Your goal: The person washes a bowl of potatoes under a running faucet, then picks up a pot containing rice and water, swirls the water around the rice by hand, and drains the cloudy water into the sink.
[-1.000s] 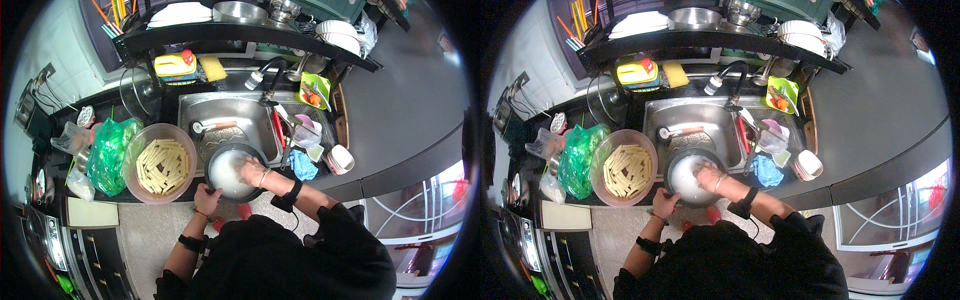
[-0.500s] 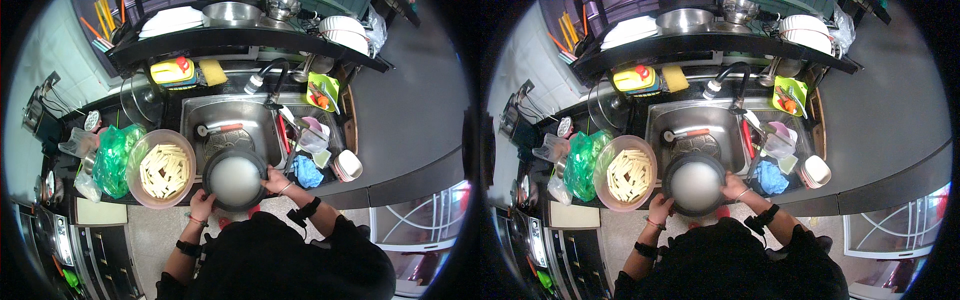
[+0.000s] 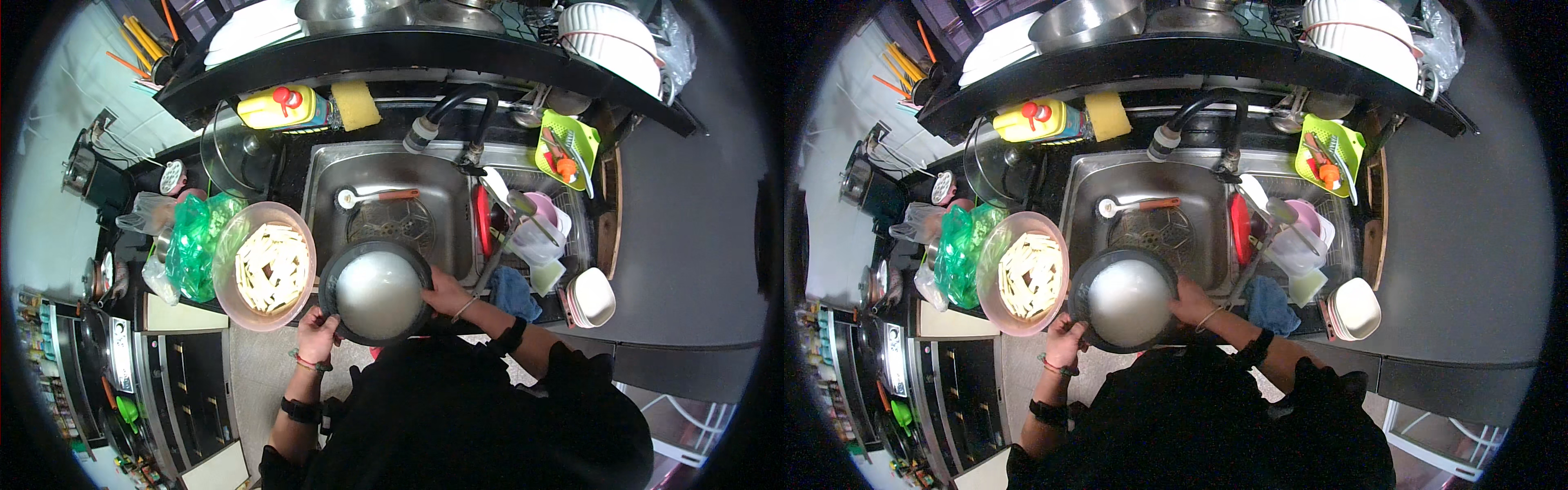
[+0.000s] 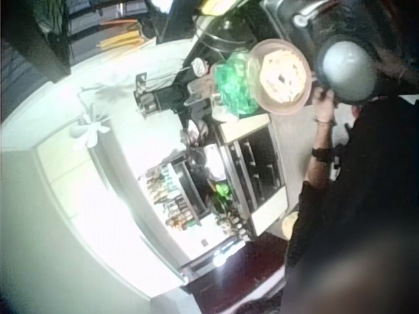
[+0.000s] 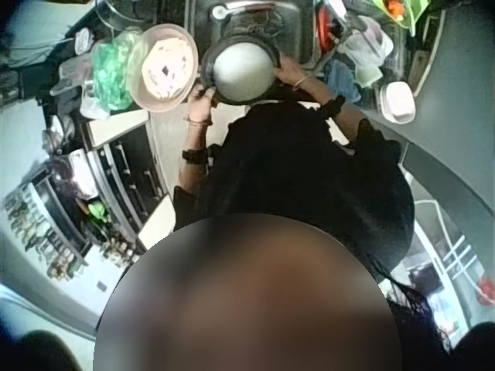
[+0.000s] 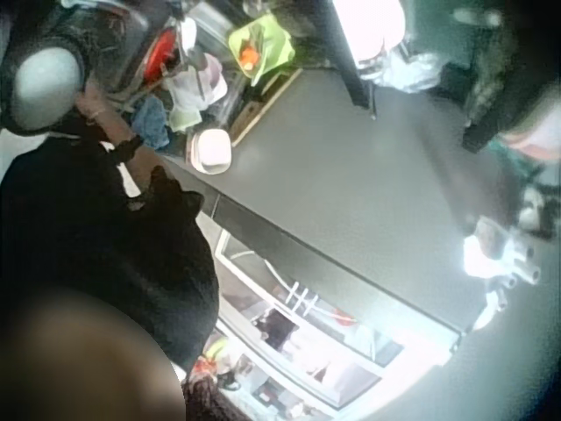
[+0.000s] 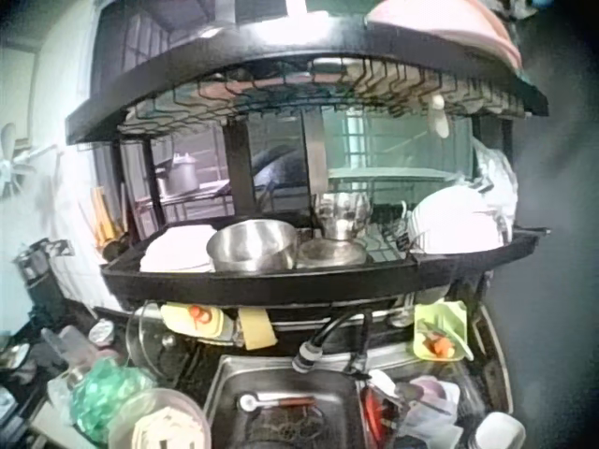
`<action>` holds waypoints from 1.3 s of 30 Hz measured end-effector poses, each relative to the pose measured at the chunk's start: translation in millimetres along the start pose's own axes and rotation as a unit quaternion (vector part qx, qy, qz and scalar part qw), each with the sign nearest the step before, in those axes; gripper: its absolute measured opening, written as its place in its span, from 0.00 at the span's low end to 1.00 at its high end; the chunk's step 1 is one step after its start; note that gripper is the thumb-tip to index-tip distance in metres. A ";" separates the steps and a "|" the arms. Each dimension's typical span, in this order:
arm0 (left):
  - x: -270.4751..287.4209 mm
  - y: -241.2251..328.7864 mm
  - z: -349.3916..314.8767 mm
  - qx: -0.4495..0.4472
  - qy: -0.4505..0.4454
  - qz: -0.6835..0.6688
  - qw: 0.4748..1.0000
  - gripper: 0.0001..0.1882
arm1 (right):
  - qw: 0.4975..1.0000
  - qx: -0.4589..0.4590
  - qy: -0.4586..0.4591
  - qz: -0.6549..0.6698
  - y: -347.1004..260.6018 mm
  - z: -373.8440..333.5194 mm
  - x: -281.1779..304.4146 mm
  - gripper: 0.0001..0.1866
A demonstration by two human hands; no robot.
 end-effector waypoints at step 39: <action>-44.0 87.6 50.6 0.041 0.082 0.204 0.975 0.08 | 0.932 -0.132 -0.100 0.324 -8.4 31.4 35.0 0.36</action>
Point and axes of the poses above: each hand's wrist, its own z-axis towards the middle knuckle, its own x-axis out of the back of the hand, y = z × x, the point moved 3 cm from there along z, towards the middle knuckle, and after that the axes turned 8 degrees about x, right-handed, at the moved point
